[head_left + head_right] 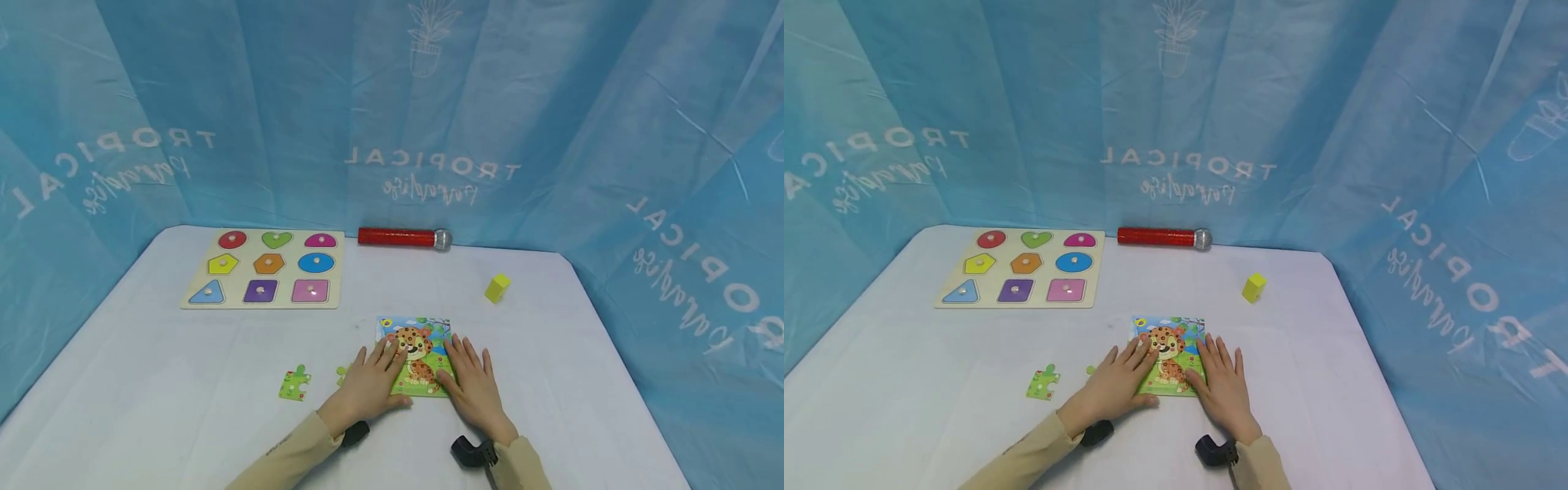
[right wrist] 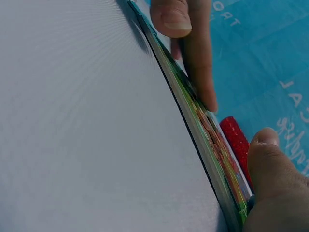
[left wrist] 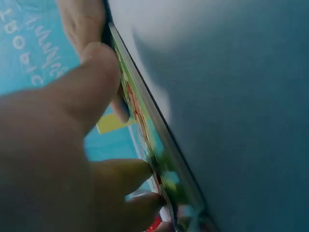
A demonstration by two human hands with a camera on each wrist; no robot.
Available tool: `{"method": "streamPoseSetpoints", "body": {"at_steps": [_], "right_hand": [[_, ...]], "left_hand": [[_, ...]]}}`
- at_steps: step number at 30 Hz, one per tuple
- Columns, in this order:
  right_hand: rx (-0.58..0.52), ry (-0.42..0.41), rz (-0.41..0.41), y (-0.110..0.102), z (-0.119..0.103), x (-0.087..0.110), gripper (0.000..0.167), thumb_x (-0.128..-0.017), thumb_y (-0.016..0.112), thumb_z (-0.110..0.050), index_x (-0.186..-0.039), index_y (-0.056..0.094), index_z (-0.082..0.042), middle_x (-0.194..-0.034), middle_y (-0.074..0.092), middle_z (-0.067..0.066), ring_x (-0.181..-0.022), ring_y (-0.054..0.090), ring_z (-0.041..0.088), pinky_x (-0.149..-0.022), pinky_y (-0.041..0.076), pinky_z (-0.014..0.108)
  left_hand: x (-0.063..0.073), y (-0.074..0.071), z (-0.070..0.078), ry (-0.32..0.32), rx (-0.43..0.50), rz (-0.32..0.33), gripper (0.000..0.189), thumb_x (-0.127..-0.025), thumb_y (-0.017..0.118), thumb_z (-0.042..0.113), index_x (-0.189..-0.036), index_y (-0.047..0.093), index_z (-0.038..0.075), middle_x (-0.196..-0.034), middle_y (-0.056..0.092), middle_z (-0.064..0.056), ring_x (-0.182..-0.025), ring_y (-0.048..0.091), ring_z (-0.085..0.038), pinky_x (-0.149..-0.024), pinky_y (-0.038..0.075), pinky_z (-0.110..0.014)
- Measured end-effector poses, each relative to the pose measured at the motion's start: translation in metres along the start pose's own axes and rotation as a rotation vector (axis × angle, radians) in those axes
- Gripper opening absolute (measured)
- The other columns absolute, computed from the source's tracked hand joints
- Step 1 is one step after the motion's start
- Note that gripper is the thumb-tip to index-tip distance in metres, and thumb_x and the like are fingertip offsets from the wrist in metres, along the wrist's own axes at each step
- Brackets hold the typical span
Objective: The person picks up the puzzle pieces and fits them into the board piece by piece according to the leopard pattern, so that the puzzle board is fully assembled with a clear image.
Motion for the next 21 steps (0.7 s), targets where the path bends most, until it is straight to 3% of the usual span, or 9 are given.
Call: {"method": "streamPoseSetpoints", "body": {"at_steps": [6, 15, 21], "right_hand": [[0.004, -0.023, 0.007, 0.000, 0.000, 0.001, 0.064, -0.097, 0.051, -0.044, -0.149, 0.038, -0.010, -0.156, 0.033, 0.013, -0.146, 0.026, 0.037, -0.116, 0.009, 0.062], [-0.015, -0.022, 0.009, 0.000, 0.001, 0.001, 0.065, -0.097, 0.050, -0.045, -0.149, 0.038, -0.009, -0.157, 0.033, 0.013, -0.146, 0.026, 0.037, -0.116, 0.009, 0.063], [-0.010, -0.016, 0.003, -0.001, 0.001, 0.003, 0.063, -0.098, 0.050, -0.043, -0.149, 0.037, -0.008, -0.157, 0.033, 0.013, -0.146, 0.026, 0.037, -0.117, 0.007, 0.062]], "left_hand": [[0.005, 0.002, -0.003, 0.010, 0.036, -0.088, 0.077, -0.092, 0.053, 0.056, -0.151, 0.034, 0.011, -0.159, 0.028, -0.013, -0.148, 0.022, -0.034, -0.113, 0.023, -0.064], [0.003, 0.000, -0.008, 0.030, 0.060, -0.081, 0.068, -0.095, 0.053, 0.050, -0.149, 0.040, 0.012, -0.158, 0.031, -0.012, -0.147, 0.027, -0.035, -0.113, 0.024, -0.065], [0.000, -0.001, -0.015, 0.031, 0.075, -0.072, 0.058, -0.096, 0.052, 0.047, -0.145, 0.047, 0.016, -0.156, 0.035, -0.007, -0.147, 0.029, -0.028, -0.113, 0.023, -0.064]]}}
Point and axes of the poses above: each hand's wrist, its own x-axis away from the middle knuckle, its own y-axis out of the palm, z = x × y, the point moved 6 cm from there along -x, towards the middle knuckle
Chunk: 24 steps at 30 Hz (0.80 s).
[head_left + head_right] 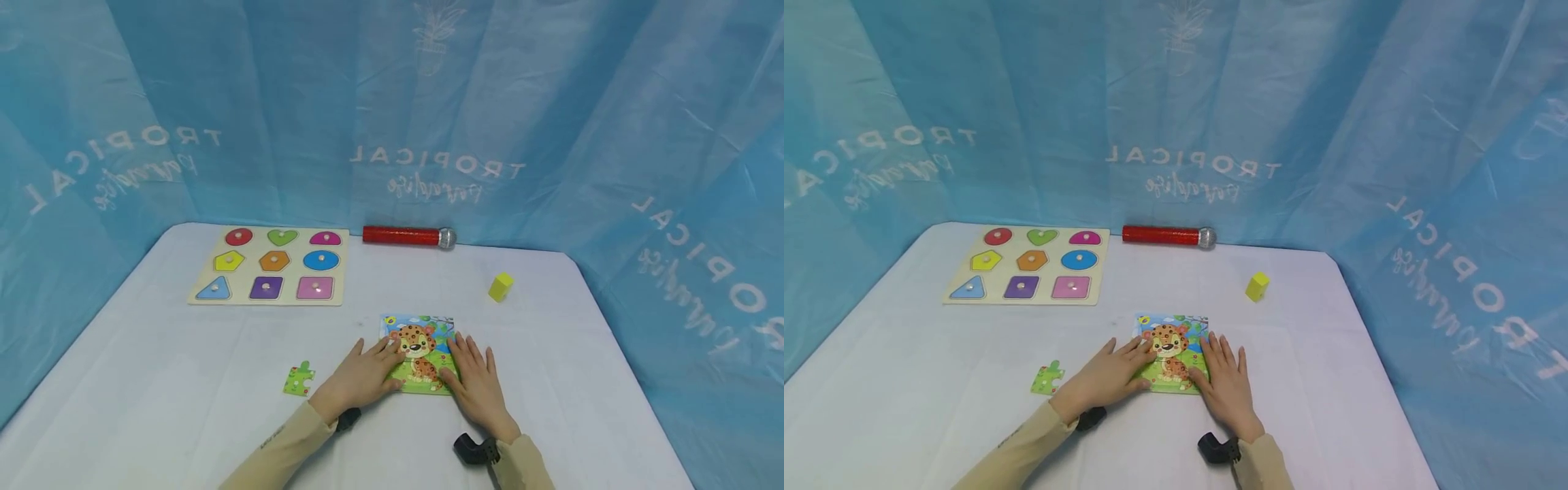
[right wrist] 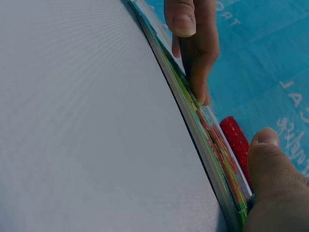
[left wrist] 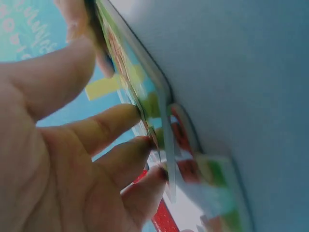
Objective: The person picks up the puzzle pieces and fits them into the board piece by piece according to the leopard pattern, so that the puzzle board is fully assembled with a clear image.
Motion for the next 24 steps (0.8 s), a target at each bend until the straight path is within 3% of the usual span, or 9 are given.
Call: {"method": "streamPoseSetpoints", "body": {"at_steps": [5, 9, 15, 19, 24], "right_hand": [[0.013, 0.001, 0.004, 0.000, -0.002, -0.002, 0.063, -0.098, 0.050, -0.042, -0.149, 0.037, -0.008, -0.156, 0.033, 0.014, -0.146, 0.026, 0.038, -0.116, 0.007, 0.062], [0.009, 0.001, -0.001, 0.000, -0.004, -0.001, 0.063, -0.098, 0.051, -0.041, -0.149, 0.037, -0.008, -0.156, 0.034, 0.016, -0.145, 0.026, 0.039, -0.115, 0.008, 0.063], [-0.013, 0.016, -0.026, 0.001, -0.004, 0.001, 0.064, -0.098, 0.050, -0.043, -0.150, 0.035, -0.009, -0.157, 0.031, 0.015, -0.146, 0.023, 0.039, -0.116, 0.005, 0.062], [-0.007, 0.025, -0.024, -0.003, -0.001, 0.003, 0.063, -0.098, 0.049, -0.043, -0.150, 0.036, -0.008, -0.156, 0.032, 0.018, -0.145, 0.023, 0.040, -0.115, 0.005, 0.063], [-0.014, -0.003, -0.019, -0.001, -0.007, -0.001, 0.062, -0.098, 0.050, -0.042, -0.148, 0.039, -0.006, -0.154, 0.034, 0.020, -0.143, 0.026, 0.042, -0.113, 0.008, 0.064]], "left_hand": [[0.002, -0.001, -0.010, 0.018, 0.043, -0.033, 0.058, -0.097, 0.052, 0.045, -0.147, 0.043, 0.018, -0.159, 0.030, -0.004, -0.149, 0.025, -0.025, -0.115, 0.022, -0.062], [0.010, -0.005, -0.030, -0.001, 0.140, -0.038, 0.056, -0.094, 0.060, 0.038, -0.145, 0.046, 0.018, -0.158, 0.033, -0.005, -0.147, 0.028, -0.027, -0.116, 0.021, -0.060], [0.040, -0.016, -0.083, -0.069, 0.297, -0.011, 0.053, -0.088, 0.068, 0.027, -0.137, 0.056, 0.012, -0.151, 0.045, -0.005, -0.145, 0.033, -0.028, -0.119, 0.018, -0.056], [0.063, -0.026, -0.117, -0.141, 0.439, 0.021, 0.044, -0.082, 0.075, 0.021, -0.124, 0.066, 0.013, -0.147, 0.050, -0.003, -0.145, 0.033, -0.029, -0.121, 0.014, -0.054], [0.098, -0.031, -0.143, -0.221, 0.472, 0.068, 0.041, -0.070, 0.086, 0.020, -0.108, 0.071, 0.019, -0.148, 0.048, -0.005, -0.146, 0.029, -0.031, -0.121, 0.010, -0.055]]}}
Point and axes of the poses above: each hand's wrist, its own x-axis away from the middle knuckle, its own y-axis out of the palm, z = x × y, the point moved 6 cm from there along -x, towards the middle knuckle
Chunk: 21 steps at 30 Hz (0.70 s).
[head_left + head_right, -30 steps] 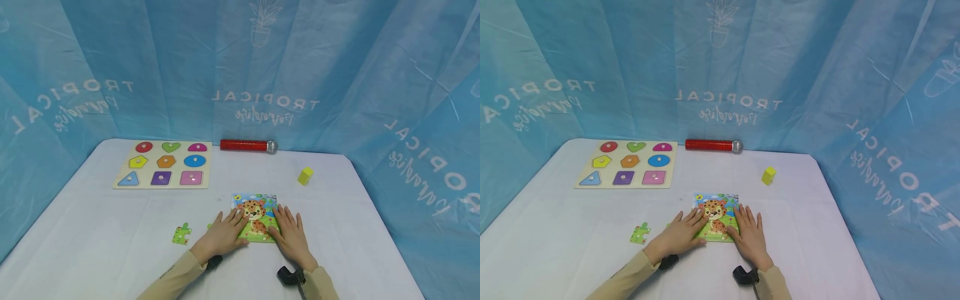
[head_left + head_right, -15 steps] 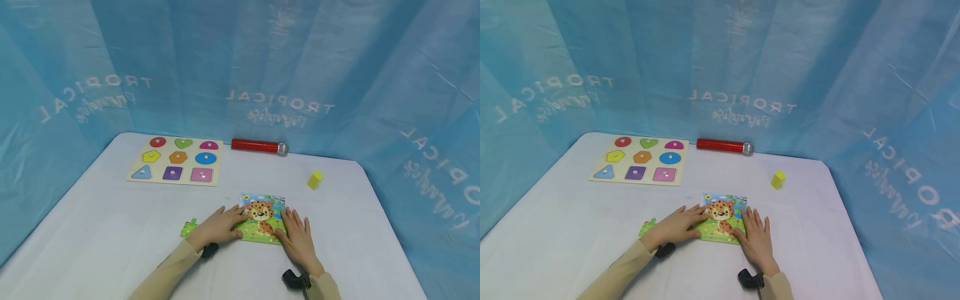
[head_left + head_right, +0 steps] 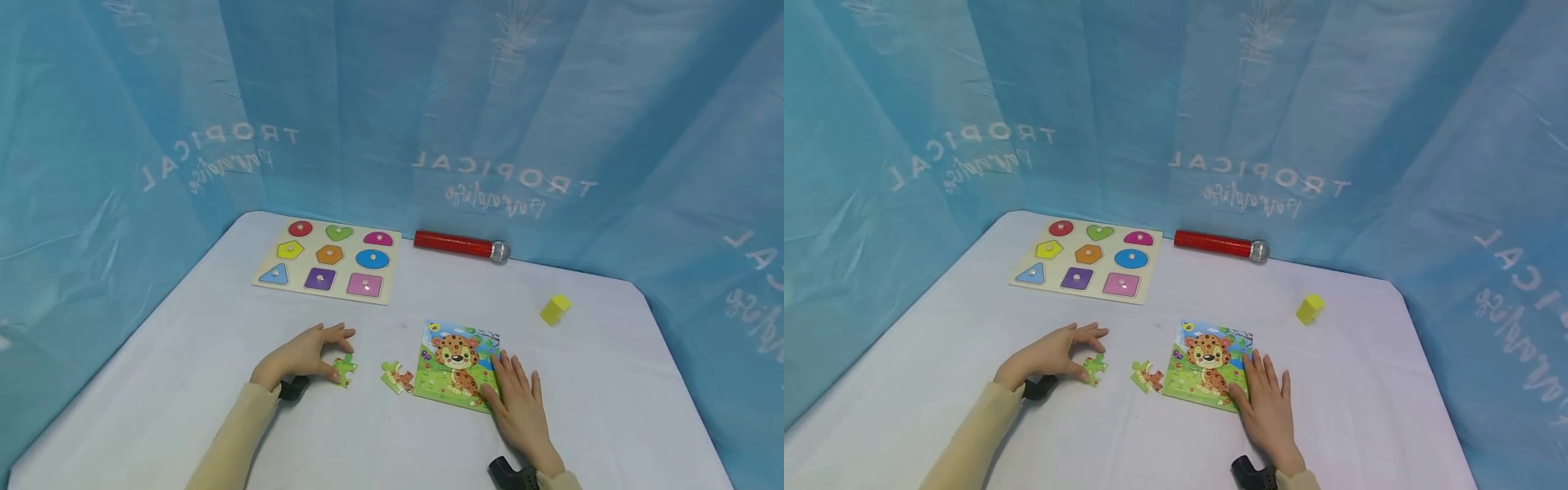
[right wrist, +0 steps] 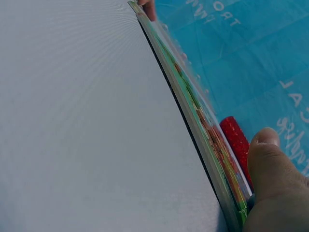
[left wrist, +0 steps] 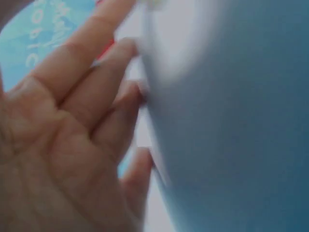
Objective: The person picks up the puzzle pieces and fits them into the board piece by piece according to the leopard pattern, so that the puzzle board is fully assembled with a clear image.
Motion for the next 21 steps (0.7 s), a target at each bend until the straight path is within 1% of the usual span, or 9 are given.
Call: {"method": "streamPoseSetpoints", "body": {"at_steps": [2, 5, 11, 13, 15, 17, 19, 20, 21], "right_hand": [[0.001, 0.000, 0.002, 0.000, 0.001, 0.002, 0.062, -0.099, 0.050, -0.042, -0.148, 0.039, -0.006, -0.155, 0.034, 0.019, -0.143, 0.026, 0.042, -0.114, 0.008, 0.064], [-0.006, 0.001, 0.004, -0.001, 0.001, 0.003, 0.062, -0.099, 0.050, -0.041, -0.148, 0.038, -0.006, -0.155, 0.034, 0.019, -0.144, 0.026, 0.042, -0.114, 0.008, 0.064], [-0.002, 0.020, -0.010, -0.001, 0.004, 0.002, 0.063, -0.099, 0.049, -0.042, -0.149, 0.036, -0.006, -0.156, 0.032, 0.019, -0.145, 0.024, 0.041, -0.115, 0.006, 0.064], [0.001, 0.026, -0.008, -0.002, 0.005, 0.002, 0.063, -0.099, 0.049, -0.042, -0.149, 0.036, -0.006, -0.156, 0.032, 0.019, -0.145, 0.023, 0.041, -0.115, 0.006, 0.064], [0.002, 0.026, -0.001, -0.002, 0.006, 0.003, 0.062, -0.099, 0.049, -0.041, -0.149, 0.037, -0.006, -0.155, 0.033, 0.019, -0.145, 0.024, 0.041, -0.115, 0.006, 0.064], [-0.001, 0.026, 0.000, -0.002, 0.005, 0.002, 0.062, -0.099, 0.049, -0.041, -0.149, 0.037, -0.006, -0.155, 0.033, 0.019, -0.145, 0.024, 0.041, -0.115, 0.006, 0.064], [-0.003, 0.023, -0.004, 0.000, 0.004, 0.002, 0.062, -0.099, 0.049, -0.041, -0.149, 0.037, -0.006, -0.155, 0.033, 0.018, -0.145, 0.024, 0.041, -0.115, 0.006, 0.064], [-0.004, 0.020, -0.007, 0.000, 0.004, 0.001, 0.062, -0.099, 0.049, -0.041, -0.149, 0.037, -0.006, -0.156, 0.032, 0.018, -0.145, 0.024, 0.041, -0.115, 0.006, 0.064], [-0.005, 0.019, -0.011, 0.002, 0.003, 0.000, 0.063, -0.099, 0.049, -0.041, -0.149, 0.036, -0.006, -0.156, 0.032, 0.018, -0.145, 0.023, 0.041, -0.115, 0.005, 0.064]], "left_hand": [[0.004, 0.001, -0.004, 0.007, 0.005, 0.001, 0.047, -0.066, 0.088, 0.019, -0.108, 0.069, 0.019, -0.150, 0.045, -0.007, -0.147, 0.026, -0.034, -0.121, 0.009, -0.056], [0.007, 0.002, -0.005, 0.023, 0.014, 0.012, 0.052, -0.063, 0.090, 0.019, -0.110, 0.068, 0.018, -0.151, 0.044, -0.010, -0.147, 0.025, -0.036, -0.120, 0.008, -0.057], [0.002, 0.003, -0.003, 0.020, -0.002, 0.030, 0.048, -0.063, 0.089, 0.014, -0.105, 0.068, 0.020, -0.150, 0.046, -0.009, -0.147, 0.026, -0.035, -0.120, 0.009, -0.057], [0.000, 0.005, 0.001, 0.020, -0.003, 0.052, 0.047, -0.063, 0.089, 0.012, -0.105, 0.067, 0.019, -0.145, 0.051, -0.009, -0.144, 0.033, -0.035, -0.120, 0.012, -0.057], [-0.003, 0.008, 0.007, 0.024, 0.007, 0.086, 0.048, -0.065, 0.088, 0.010, -0.106, 0.064, 0.019, -0.135, 0.061, -0.008, -0.136, 0.046, -0.033, -0.117, 0.023, -0.056], [-0.005, 0.011, 0.015, 0.030, 0.015, 0.126, 0.047, -0.068, 0.087, 0.010, -0.106, 0.061, 0.019, -0.121, 0.069, -0.005, -0.122, 0.058, -0.028, -0.111, 0.036, -0.052], [-0.009, 0.016, 0.024, 0.042, 0.034, 0.161, 0.043, -0.072, 0.084, 0.011, -0.106, 0.060, 0.019, -0.104, 0.073, -0.001, -0.098, 0.065, -0.019, -0.096, 0.048, -0.043], [-0.010, 0.018, 0.029, 0.054, 0.038, 0.176, 0.040, -0.074, 0.083, 0.012, -0.105, 0.060, 0.019, -0.097, 0.073, 0.000, -0.087, 0.065, -0.016, -0.086, 0.051, -0.037], [-0.011, 0.020, 0.033, 0.066, 0.042, 0.189, 0.037, -0.075, 0.082, 0.012, -0.103, 0.060, 0.019, -0.092, 0.073, 0.001, -0.078, 0.063, -0.012, -0.078, 0.051, -0.032]]}}
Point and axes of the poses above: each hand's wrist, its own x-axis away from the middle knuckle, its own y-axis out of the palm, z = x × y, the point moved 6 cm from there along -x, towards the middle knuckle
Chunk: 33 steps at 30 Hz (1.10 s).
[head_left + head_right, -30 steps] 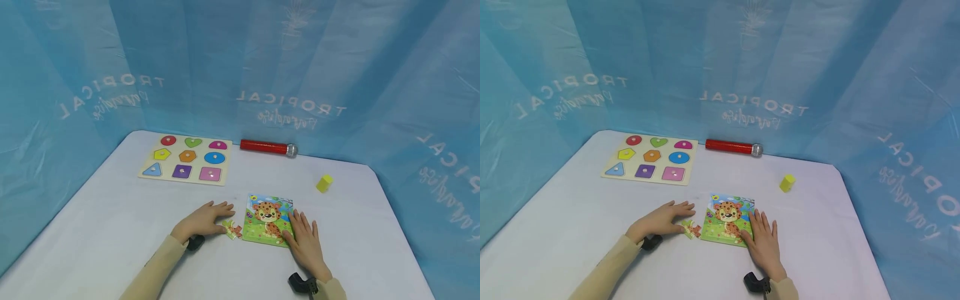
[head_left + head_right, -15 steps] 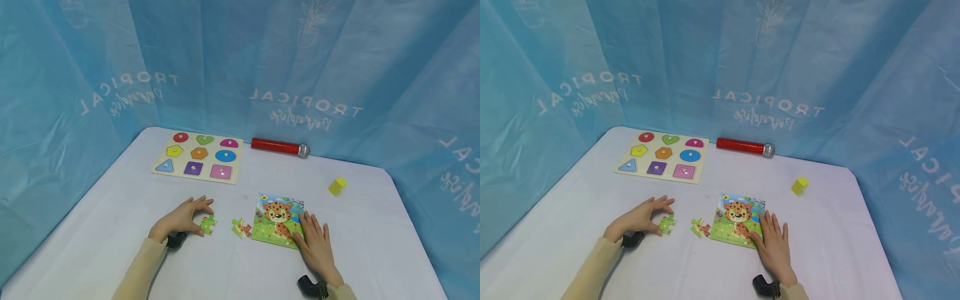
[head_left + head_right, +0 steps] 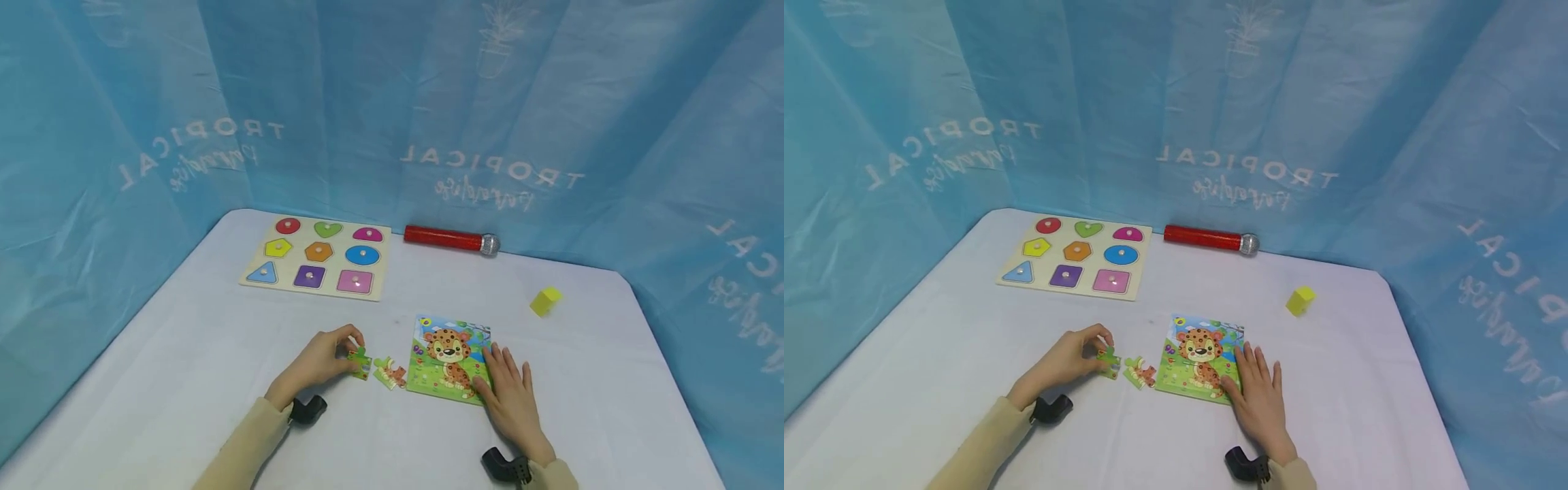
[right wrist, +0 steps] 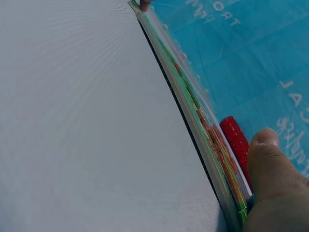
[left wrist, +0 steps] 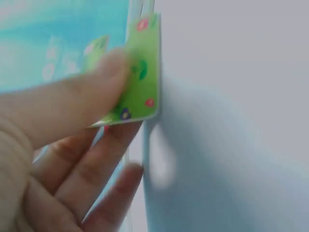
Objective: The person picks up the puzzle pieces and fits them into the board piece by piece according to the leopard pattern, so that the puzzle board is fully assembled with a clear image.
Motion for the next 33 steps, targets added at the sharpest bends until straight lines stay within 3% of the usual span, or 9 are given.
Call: {"method": "streamPoseSetpoints", "body": {"at_steps": [4, 9, 13, 17, 21, 25, 29, 33], "right_hand": [[0.008, -0.001, -0.003, -0.001, 0.001, 0.000, 0.063, -0.099, 0.049, -0.042, -0.150, 0.036, -0.006, -0.156, 0.032, 0.017, -0.146, 0.023, 0.040, -0.115, 0.005, 0.063], [0.005, -0.005, 0.008, -0.004, 0.002, -0.001, 0.063, -0.098, 0.051, -0.041, -0.150, 0.036, -0.007, -0.156, 0.032, 0.016, -0.146, 0.024, 0.039, -0.116, 0.005, 0.062], [-0.010, -0.006, -0.006, -0.001, 0.002, -0.002, 0.064, -0.098, 0.051, -0.041, -0.150, 0.035, -0.008, -0.157, 0.031, 0.015, -0.147, 0.023, 0.038, -0.117, 0.004, 0.061], [-0.014, -0.001, -0.004, 0.000, 0.002, -0.001, 0.065, -0.097, 0.052, -0.041, -0.151, 0.035, -0.009, -0.158, 0.030, 0.014, -0.147, 0.023, 0.036, -0.117, 0.003, 0.060], [-0.012, -0.002, 0.002, -0.003, 0.001, -0.003, 0.064, -0.098, 0.051, -0.042, -0.150, 0.035, -0.009, -0.158, 0.030, 0.013, -0.147, 0.023, 0.036, -0.117, 0.004, 0.060], [-0.001, -0.012, 0.003, -0.003, -0.001, -0.005, 0.063, -0.098, 0.051, -0.041, -0.150, 0.036, -0.008, -0.158, 0.030, 0.014, -0.147, 0.023, 0.037, -0.116, 0.006, 0.062], [0.005, -0.001, -0.001, -0.004, 0.000, -0.004, 0.063, -0.098, 0.051, -0.040, -0.150, 0.036, -0.008, -0.158, 0.030, 0.013, -0.147, 0.023, 0.037, -0.117, 0.005, 0.062], [0.004, 0.005, -0.007, -0.003, 0.001, -0.002, 0.063, -0.098, 0.052, -0.040, -0.150, 0.036, -0.009, -0.158, 0.030, 0.014, -0.147, 0.023, 0.037, -0.117, 0.005, 0.062]], "left_hand": [[-0.007, 0.013, 0.018, 0.027, 0.073, 0.001, 0.027, -0.080, 0.079, 0.013, -0.100, 0.061, 0.017, -0.081, 0.070, 0.003, -0.056, 0.050, -0.004, -0.055, 0.041, -0.020], [-0.024, 0.034, 0.040, 0.013, 0.154, -0.048, 0.027, -0.082, 0.077, 0.014, -0.103, 0.060, 0.013, -0.082, 0.066, 0.001, -0.054, 0.049, -0.005, -0.050, 0.039, -0.019], [-0.038, 0.054, 0.058, 0.002, 0.137, -0.049, 0.027, -0.081, 0.077, 0.014, -0.102, 0.060, 0.012, -0.083, 0.063, 0.001, -0.052, 0.047, -0.006, -0.049, 0.040, -0.020], [-0.049, 0.071, 0.070, 0.007, 0.035, -0.012, 0.027, -0.079, 0.079, 0.020, -0.098, 0.060, 0.014, -0.077, 0.059, 0.005, -0.051, 0.045, -0.006, -0.049, 0.037, -0.021], [-0.058, 0.075, 0.073, -0.058, -0.105, 0.025, 0.033, -0.074, 0.084, 0.029, -0.095, 0.062, 0.016, -0.077, 0.055, 0.005, -0.059, 0.045, -0.009, -0.053, 0.035, -0.024], [-0.061, 0.075, 0.071, -0.131, -0.165, 0.005, 0.041, -0.070, 0.086, 0.035, -0.098, 0.063, 0.016, -0.086, 0.053, 0.000, -0.068, 0.047, -0.014, -0.056, 0.038, -0.028], [-0.062, 0.076, 0.068, -0.143, -0.144, -0.032, 0.040, -0.070, 0.085, 0.037, -0.096, 0.063, 0.015, -0.083, 0.053, 0.001, -0.069, 0.047, -0.015, -0.055, 0.037, -0.028], [-0.063, 0.075, 0.063, -0.102, -0.064, -0.078, 0.038, -0.071, 0.086, 0.032, -0.094, 0.062, 0.014, -0.078, 0.051, 0.001, -0.066, 0.044, -0.013, -0.055, 0.035, -0.026]]}}
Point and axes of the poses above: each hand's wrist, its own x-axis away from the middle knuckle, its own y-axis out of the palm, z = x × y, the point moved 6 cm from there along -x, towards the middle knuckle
